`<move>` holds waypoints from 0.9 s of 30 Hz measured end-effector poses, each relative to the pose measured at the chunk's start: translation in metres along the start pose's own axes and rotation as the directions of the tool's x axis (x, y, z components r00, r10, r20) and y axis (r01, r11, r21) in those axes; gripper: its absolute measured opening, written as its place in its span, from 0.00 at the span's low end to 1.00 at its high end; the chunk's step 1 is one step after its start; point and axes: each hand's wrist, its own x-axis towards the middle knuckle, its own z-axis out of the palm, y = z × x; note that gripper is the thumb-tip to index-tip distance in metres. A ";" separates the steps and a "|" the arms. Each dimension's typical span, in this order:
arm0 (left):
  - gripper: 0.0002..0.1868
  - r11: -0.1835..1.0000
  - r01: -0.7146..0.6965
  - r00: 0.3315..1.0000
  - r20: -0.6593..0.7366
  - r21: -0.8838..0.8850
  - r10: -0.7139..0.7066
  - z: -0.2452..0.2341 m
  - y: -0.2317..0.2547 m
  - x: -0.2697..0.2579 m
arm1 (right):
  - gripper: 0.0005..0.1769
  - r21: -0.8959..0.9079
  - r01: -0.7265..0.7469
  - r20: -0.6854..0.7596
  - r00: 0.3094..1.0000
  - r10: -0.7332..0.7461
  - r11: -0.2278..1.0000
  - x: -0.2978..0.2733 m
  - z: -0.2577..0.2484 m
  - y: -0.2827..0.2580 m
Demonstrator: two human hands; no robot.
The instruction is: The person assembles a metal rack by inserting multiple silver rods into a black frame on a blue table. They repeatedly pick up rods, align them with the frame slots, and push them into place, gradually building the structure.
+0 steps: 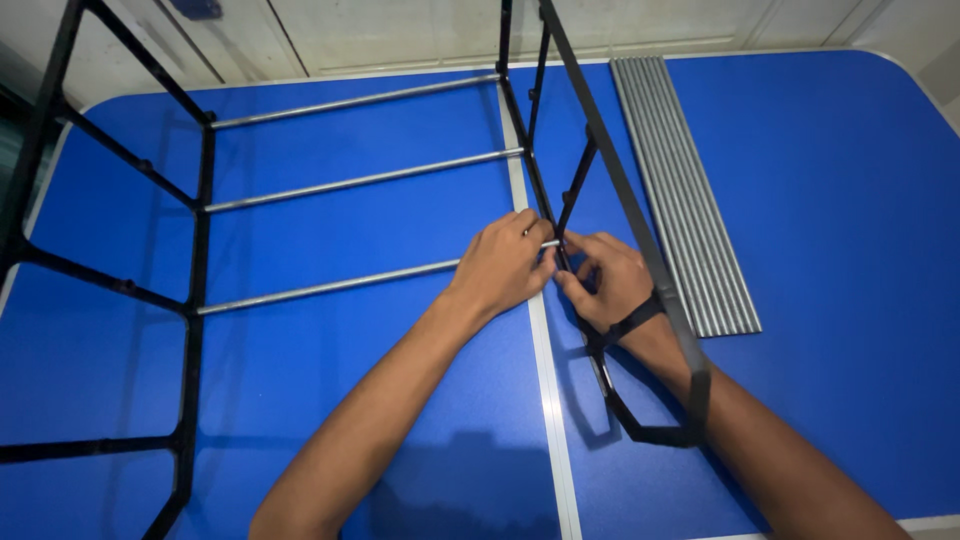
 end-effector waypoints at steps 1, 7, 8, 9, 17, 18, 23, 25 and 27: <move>0.09 1.000 -0.003 1.000 -0.005 0.008 0.003 0.001 -0.001 0.000 | 0.29 -0.047 -0.014 0.015 1.000 0.015 0.999 -0.001 -0.002 -0.002; 0.12 0.998 -0.029 0.998 -0.054 0.047 0.032 -0.005 -0.001 0.000 | 0.28 -0.042 -0.031 0.070 0.997 0.034 0.999 0.007 -0.023 -0.014; 0.13 0.998 -0.026 0.998 -0.047 0.060 0.029 -0.009 0.002 -0.001 | 0.25 -0.040 -0.018 0.050 0.999 0.020 0.999 0.007 -0.030 -0.018; 0.14 0.997 -0.023 0.999 -0.040 0.071 0.026 -0.014 0.006 -0.002 | 0.22 -0.039 -0.004 0.030 1.000 0.005 0.999 0.005 -0.040 -0.023; 0.22 0.990 0.006 0.996 -0.090 0.140 0.006 -0.111 0.070 -0.044 | 0.16 -0.287 0.039 -0.257 0.959 -0.116 0.957 -0.042 -0.143 -0.131; 0.22 0.992 0.029 0.994 -0.105 0.125 -0.016 -0.127 0.080 -0.057 | 0.17 -0.290 0.076 -0.279 0.947 -0.160 0.954 -0.048 -0.142 -0.148; 0.22 0.958 0.217 0.964 -0.199 0.187 -0.179 -0.186 0.109 -0.118 | 0.20 -0.151 0.239 -0.118 0.959 -0.258 0.959 -0.058 -0.083 -0.216; 0.22 0.918 0.319 0.931 -0.258 0.237 -0.258 -0.196 0.110 -0.143 | 0.21 -0.071 0.287 -0.008 0.958 -0.288 0.955 -0.059 -0.049 -0.236; 0.21 0.854 0.420 0.891 -0.320 0.307 -0.323 -0.208 0.100 -0.166 | 0.23 0.025 0.311 0.081 0.947 -0.312 0.950 -0.050 -0.010 -0.255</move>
